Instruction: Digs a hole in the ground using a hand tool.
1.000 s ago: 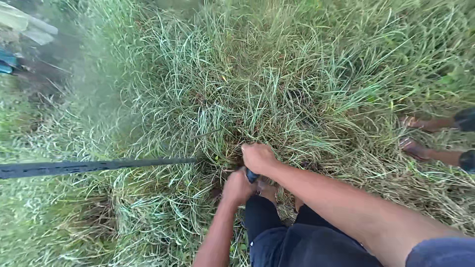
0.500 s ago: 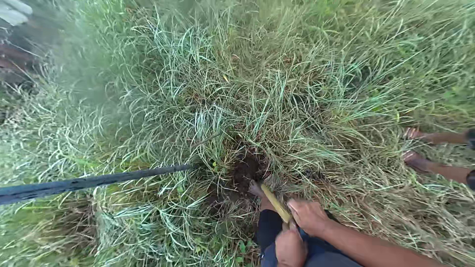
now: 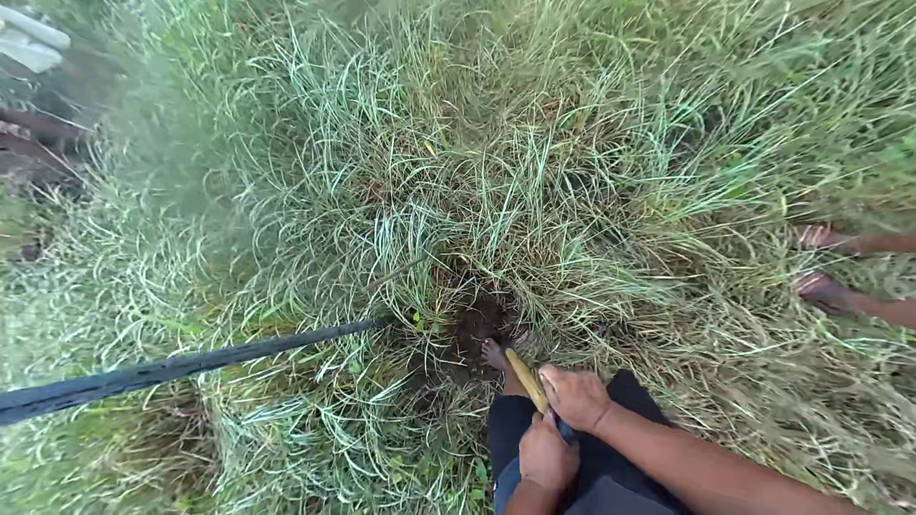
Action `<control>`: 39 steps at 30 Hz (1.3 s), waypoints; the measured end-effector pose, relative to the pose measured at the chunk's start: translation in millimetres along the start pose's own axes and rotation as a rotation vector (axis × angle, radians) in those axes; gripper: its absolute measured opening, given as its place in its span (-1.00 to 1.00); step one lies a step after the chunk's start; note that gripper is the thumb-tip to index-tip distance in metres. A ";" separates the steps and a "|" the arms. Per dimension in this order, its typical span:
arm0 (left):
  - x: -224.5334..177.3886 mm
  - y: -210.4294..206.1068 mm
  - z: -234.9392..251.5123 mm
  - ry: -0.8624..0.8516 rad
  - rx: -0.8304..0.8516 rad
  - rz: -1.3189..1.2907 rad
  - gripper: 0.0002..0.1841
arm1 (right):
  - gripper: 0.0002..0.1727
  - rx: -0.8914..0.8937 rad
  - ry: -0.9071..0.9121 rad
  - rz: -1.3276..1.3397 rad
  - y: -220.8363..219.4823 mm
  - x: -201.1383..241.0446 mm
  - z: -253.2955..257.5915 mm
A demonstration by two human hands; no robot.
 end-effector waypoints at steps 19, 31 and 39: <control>-42.0 -87.4 21.6 -0.178 -0.030 0.025 -0.17 | -0.50 -0.168 -0.118 0.240 -42.1 -105.4 -32.0; -137.1 -195.2 81.2 -0.140 0.063 0.009 -0.18 | -0.48 -0.475 -0.495 0.685 -119.7 -270.9 -52.5; -23.5 -171.8 60.6 -0.415 0.021 -0.360 0.42 | -0.36 -0.720 -0.694 1.463 -141.4 -173.0 -53.2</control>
Point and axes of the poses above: each hand's wrist, its own z-axis towards the middle knuckle, its own y-axis out of the back of the hand, x = y × z, the point moved 3 cm from there along z, towards the middle knuckle, and after that the axes turned 8 degrees about x, right-handed, at the moved point
